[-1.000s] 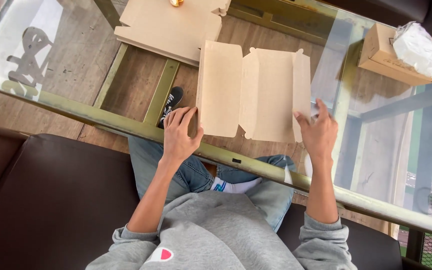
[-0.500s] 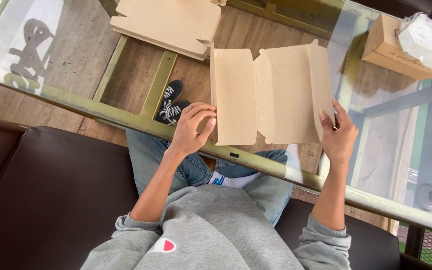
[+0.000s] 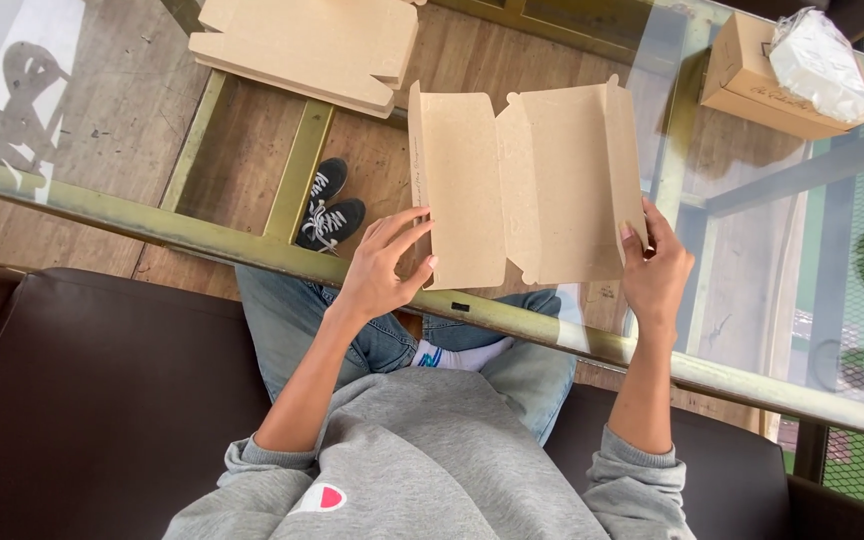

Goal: Assembling and packing cardboard boxes with various items on a glass table.

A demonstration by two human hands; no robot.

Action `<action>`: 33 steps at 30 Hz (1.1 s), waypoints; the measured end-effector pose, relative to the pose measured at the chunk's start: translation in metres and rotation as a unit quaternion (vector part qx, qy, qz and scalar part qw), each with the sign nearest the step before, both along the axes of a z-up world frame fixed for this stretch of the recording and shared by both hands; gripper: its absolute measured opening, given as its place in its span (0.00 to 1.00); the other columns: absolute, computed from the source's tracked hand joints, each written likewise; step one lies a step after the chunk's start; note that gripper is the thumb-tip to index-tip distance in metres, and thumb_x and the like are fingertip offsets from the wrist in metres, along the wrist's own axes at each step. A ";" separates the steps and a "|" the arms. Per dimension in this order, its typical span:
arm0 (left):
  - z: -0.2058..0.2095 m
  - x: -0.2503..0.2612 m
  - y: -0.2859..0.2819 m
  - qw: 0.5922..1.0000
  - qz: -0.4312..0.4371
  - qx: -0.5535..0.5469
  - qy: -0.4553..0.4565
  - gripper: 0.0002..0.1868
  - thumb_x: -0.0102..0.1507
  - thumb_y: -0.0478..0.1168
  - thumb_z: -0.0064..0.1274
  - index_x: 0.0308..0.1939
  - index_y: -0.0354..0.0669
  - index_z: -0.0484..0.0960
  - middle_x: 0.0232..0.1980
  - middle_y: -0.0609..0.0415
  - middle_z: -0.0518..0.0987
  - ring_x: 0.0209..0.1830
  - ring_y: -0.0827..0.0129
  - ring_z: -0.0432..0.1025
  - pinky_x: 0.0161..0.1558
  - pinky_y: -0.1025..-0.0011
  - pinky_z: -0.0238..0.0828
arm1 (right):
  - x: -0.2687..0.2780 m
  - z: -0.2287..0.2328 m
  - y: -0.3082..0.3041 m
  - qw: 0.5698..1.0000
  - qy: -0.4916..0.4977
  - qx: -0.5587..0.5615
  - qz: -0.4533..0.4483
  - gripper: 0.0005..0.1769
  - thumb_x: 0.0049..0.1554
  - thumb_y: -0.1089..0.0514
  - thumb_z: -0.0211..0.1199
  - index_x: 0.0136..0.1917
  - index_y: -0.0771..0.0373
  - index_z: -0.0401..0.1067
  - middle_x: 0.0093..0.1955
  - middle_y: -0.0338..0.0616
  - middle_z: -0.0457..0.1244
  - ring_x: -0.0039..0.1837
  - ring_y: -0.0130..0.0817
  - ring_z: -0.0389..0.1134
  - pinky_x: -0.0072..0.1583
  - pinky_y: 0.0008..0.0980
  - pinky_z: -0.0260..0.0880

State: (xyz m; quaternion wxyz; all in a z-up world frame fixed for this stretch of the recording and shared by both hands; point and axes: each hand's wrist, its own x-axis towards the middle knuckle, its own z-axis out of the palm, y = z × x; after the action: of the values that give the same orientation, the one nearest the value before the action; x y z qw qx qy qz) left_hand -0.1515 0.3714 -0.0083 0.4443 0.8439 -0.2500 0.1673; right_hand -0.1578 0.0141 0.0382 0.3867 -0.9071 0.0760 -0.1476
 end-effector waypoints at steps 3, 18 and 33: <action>-0.002 -0.001 -0.001 1.000 0.010 0.013 -0.004 0.20 0.65 0.46 0.57 0.59 0.43 0.82 0.66 0.49 0.76 0.65 0.53 0.72 0.66 0.54 0.63 | -0.004 -0.006 0.005 0.997 -0.039 -0.065 0.022 0.20 0.68 0.66 0.62 0.72 0.74 0.69 0.61 0.69 0.67 0.61 0.66 0.69 0.53 0.49 0.75; 0.005 -0.004 -0.001 1.000 0.013 0.022 -0.016 0.22 0.66 0.50 0.57 0.60 0.42 0.81 0.68 0.47 0.74 0.66 0.51 0.71 0.66 0.52 0.63 | -0.006 -0.025 0.029 0.952 -0.114 -0.281 0.032 0.23 0.66 0.50 0.67 0.68 0.68 0.76 0.62 0.61 0.69 0.59 0.58 0.71 0.55 0.46 0.77; 0.000 -0.005 -0.001 0.996 0.010 0.081 -0.034 0.28 0.61 0.44 0.57 0.65 0.43 0.78 0.74 0.40 0.66 0.69 0.45 0.67 0.67 0.49 0.62 | -0.006 -0.094 -0.060 0.951 -0.042 0.288 -0.103 0.15 0.70 0.55 0.62 0.66 0.64 0.71 0.54 0.46 0.70 0.52 0.36 0.75 0.53 0.34 0.81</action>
State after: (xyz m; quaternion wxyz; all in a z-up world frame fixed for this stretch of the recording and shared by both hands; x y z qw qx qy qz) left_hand -0.1560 0.3707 -0.0088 0.3637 0.8735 -0.2693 0.1796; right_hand -0.1636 -0.0460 -0.0555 0.6169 -0.7373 0.1923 -0.1970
